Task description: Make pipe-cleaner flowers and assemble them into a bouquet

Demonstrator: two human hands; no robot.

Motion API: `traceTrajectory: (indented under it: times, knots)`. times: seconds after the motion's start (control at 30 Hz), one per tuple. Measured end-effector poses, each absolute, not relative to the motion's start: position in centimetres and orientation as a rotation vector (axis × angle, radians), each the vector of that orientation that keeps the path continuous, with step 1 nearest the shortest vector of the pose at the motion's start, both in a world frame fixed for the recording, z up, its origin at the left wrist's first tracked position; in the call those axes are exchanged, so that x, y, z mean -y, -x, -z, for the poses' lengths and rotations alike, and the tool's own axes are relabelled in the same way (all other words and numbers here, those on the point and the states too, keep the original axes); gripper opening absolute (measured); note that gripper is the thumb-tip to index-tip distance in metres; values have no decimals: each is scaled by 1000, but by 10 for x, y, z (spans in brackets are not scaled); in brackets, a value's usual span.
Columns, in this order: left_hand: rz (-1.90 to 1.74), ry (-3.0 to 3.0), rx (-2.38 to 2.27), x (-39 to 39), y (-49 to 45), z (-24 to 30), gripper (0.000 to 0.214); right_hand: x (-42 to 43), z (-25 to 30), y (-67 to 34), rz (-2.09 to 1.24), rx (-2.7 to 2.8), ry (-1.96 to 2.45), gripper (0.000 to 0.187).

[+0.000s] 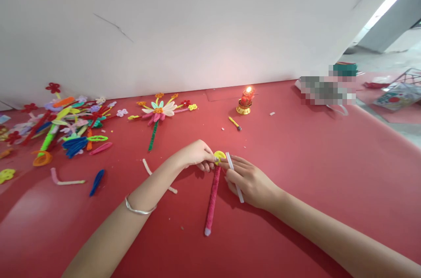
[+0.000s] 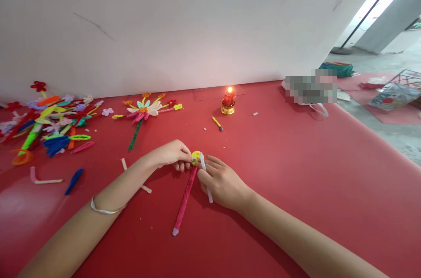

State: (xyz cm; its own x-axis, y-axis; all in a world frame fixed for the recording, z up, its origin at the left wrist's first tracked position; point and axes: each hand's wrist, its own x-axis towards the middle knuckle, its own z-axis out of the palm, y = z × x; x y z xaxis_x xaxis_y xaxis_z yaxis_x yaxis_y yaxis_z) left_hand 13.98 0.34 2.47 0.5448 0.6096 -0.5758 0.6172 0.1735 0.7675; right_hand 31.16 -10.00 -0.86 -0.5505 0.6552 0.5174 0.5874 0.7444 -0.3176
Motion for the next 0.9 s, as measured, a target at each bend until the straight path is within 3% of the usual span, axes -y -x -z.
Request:
traceTrajectory:
  times: [0.9]
  knots:
    - [-10, -1531, -1161, 0, -141, -24, 18, 94, 13, -305, -124, 2285, 882, 25]
